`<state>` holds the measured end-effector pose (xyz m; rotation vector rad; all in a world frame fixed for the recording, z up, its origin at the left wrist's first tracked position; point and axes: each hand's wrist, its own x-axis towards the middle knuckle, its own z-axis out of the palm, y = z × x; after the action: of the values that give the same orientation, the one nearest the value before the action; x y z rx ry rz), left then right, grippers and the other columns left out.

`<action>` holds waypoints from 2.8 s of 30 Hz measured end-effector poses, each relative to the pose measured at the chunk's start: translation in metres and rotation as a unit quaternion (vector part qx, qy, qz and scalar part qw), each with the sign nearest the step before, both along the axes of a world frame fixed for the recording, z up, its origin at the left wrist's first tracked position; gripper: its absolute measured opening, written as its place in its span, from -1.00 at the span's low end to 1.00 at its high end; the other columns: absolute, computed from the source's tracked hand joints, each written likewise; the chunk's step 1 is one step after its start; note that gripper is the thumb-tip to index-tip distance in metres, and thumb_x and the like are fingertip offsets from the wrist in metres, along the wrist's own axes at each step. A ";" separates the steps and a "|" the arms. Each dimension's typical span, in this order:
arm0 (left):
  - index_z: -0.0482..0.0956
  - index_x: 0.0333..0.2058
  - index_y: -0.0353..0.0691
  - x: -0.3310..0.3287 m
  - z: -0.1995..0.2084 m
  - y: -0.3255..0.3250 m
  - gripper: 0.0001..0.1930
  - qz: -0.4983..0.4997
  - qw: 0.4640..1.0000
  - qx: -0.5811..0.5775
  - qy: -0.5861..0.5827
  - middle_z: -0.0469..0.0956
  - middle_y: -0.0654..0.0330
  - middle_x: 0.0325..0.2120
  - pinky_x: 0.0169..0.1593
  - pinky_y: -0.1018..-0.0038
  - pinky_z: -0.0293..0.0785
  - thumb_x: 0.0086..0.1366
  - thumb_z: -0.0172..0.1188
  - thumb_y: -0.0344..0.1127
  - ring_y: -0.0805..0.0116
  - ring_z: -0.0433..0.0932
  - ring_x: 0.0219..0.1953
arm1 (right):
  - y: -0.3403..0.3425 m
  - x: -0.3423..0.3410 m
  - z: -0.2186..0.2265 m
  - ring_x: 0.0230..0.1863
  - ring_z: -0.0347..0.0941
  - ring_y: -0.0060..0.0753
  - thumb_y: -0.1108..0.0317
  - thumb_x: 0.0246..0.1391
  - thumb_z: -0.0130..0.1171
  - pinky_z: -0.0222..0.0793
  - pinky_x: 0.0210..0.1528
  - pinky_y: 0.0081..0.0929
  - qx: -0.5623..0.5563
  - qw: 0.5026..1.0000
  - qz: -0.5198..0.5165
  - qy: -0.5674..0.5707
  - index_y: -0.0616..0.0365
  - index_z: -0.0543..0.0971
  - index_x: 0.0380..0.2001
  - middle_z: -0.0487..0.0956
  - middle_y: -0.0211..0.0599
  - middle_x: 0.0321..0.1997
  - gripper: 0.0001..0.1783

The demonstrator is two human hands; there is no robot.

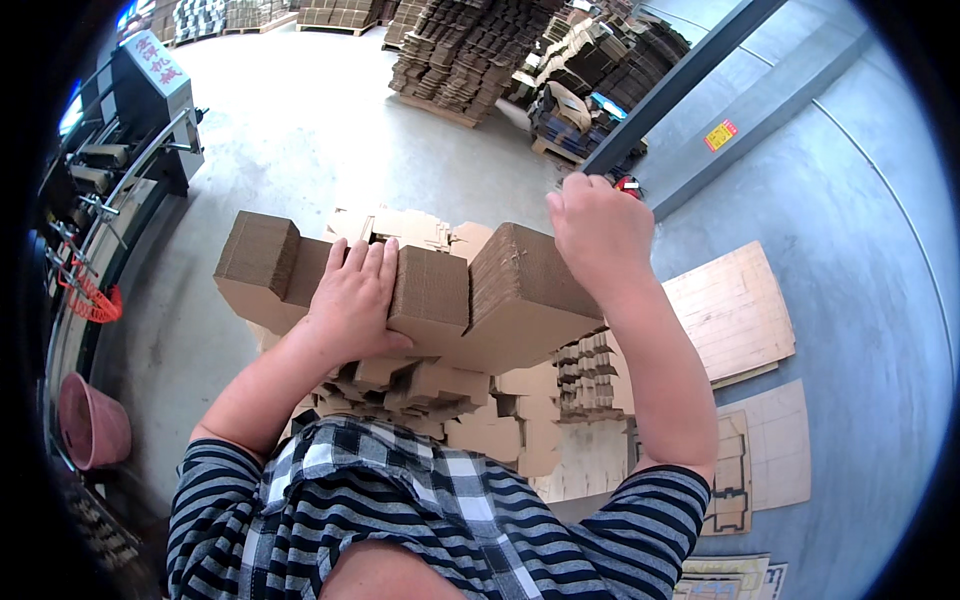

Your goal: The person picks up flat cardboard pieces from a stack, folds them into box shapes, and places them onto a conveyor machine. The person repeats this process multiple times, handling the cardboard by hand.

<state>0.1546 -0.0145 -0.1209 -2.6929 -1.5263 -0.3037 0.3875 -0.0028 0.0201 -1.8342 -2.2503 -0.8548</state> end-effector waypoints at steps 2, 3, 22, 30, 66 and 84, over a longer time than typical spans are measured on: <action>0.02 0.26 -0.51 -0.002 0.001 0.000 0.19 0.004 1.000 -0.008 0.005 0.28 -0.10 0.12 0.35 0.08 -0.11 -0.13 0.33 0.28 0.01 0.18 0.23 | -0.013 -0.009 0.010 -0.39 0.51 -0.02 0.10 0.12 0.06 0.40 -0.37 -0.16 -0.089 0.995 -0.028 0.036 0.17 0.51 -0.53 0.56 -0.12 -0.50 -0.65; 0.02 0.26 -0.51 -0.002 0.001 0.000 0.19 0.004 1.000 -0.007 0.005 0.28 -0.10 0.12 0.35 0.08 -0.11 -0.13 0.34 0.28 0.01 0.17 0.23 | -0.017 -0.011 0.011 -0.39 0.51 -0.01 0.07 0.13 0.05 0.40 -0.36 -0.15 -0.123 0.990 -0.013 0.062 0.17 0.51 -0.52 0.56 -0.11 -0.51 -0.63; 0.03 0.25 -0.51 -0.001 0.000 0.000 0.19 -0.003 1.000 0.000 -0.001 0.28 -0.12 0.13 0.34 0.06 -0.10 -0.14 0.33 0.29 0.00 0.18 0.23 | 0.011 0.010 0.007 -0.31 0.54 -0.06 0.29 0.14 -0.04 0.45 -0.26 -0.14 -0.177 0.975 0.048 -0.122 0.17 0.53 -0.45 0.58 -0.13 -0.35 -0.77; 0.05 0.25 -0.52 -0.003 0.001 0.001 0.18 0.001 1.000 0.001 0.002 0.29 -0.10 0.11 0.34 0.08 -0.09 -0.14 0.34 0.28 0.02 0.18 0.22 | -0.016 0.010 0.014 -0.28 0.53 -0.13 0.40 0.06 0.07 0.44 -0.27 -0.31 -0.062 0.988 0.124 0.074 0.13 0.59 -0.41 0.56 -0.21 -0.31 -0.88; 0.05 0.25 -0.52 -0.004 -0.001 0.003 0.19 -0.001 1.000 0.008 -0.001 0.29 -0.10 0.12 0.34 0.09 -0.08 -0.16 0.34 0.29 0.03 0.19 0.22 | -0.024 0.007 0.005 -0.34 0.52 -0.07 0.37 0.00 0.11 0.44 -0.27 -0.24 -0.169 0.982 0.079 -0.009 0.15 0.56 -0.45 0.56 -0.21 -0.37 -0.90; 0.04 0.25 -0.52 -0.002 -0.002 0.002 0.20 -0.001 1.000 0.014 0.001 0.29 -0.10 0.12 0.34 0.08 -0.08 -0.14 0.32 0.31 0.01 0.18 0.22 | -0.039 -0.022 0.006 -0.36 0.52 -0.07 0.27 0.00 0.11 0.43 -0.31 -0.21 -0.166 0.982 0.046 0.076 0.17 0.59 -0.55 0.57 -0.17 -0.49 -0.79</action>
<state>0.1527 -0.0126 -0.1228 -2.6724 -1.5070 -0.3187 0.3653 -0.0417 0.0262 -1.8269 -2.4709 -0.3238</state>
